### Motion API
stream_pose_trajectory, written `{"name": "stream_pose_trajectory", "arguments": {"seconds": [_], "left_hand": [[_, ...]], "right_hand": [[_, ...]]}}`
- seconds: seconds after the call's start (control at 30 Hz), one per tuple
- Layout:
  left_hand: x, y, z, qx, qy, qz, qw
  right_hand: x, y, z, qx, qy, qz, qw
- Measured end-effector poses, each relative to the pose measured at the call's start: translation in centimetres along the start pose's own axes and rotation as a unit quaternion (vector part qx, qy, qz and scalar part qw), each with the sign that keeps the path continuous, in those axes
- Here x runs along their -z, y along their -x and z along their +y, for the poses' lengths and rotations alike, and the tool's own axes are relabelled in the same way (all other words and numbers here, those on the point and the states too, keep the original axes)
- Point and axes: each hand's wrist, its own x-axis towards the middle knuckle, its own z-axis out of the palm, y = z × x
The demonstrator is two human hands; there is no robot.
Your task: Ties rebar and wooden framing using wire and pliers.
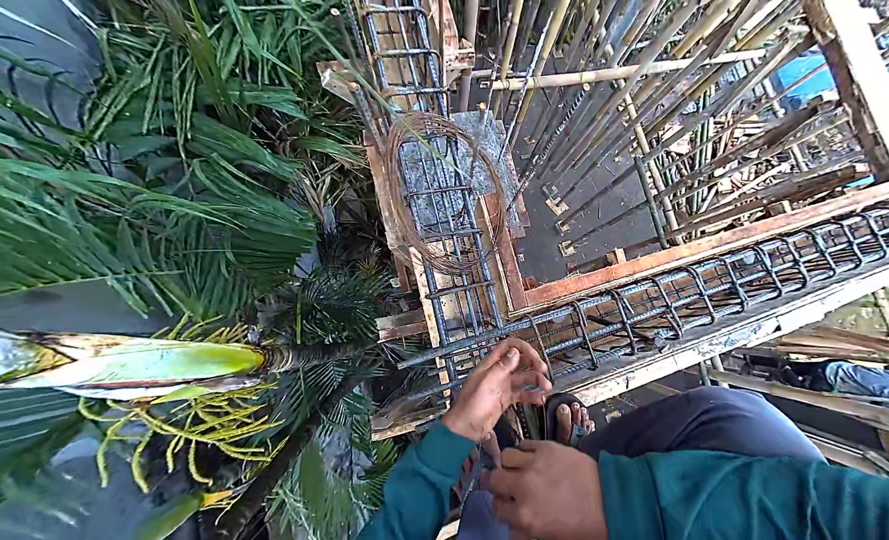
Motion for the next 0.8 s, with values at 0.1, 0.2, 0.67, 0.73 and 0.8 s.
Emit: {"name": "stream_pose_trajectory", "arguments": {"seconds": [0.1,0.2,0.67,0.73,0.8], "left_hand": [[1.7,0.9,1.6,-0.07,-0.026,0.063,0.995],[1.5,1.9,2.1,-0.105,-0.075,0.04,0.991],[0.2,1.6,-0.4,-0.099,0.005,-0.074,0.992],[-0.1,2.1,-0.5,-0.089,-0.004,-0.036,0.995],[-0.4,2.6,-0.5,-0.086,-0.028,0.016,0.996]], "right_hand": [[3.3,0.4,1.7,-0.082,-0.017,0.266,0.96],[6.6,1.1,4.6,-0.296,-0.137,0.344,0.881],[7.6,1.1,8.1,-0.2,-0.605,0.23,0.736],[7.5,0.5,8.0,-0.202,-0.588,0.219,0.752],[7.1,0.1,8.0,-0.221,-0.557,0.225,0.769]]}}
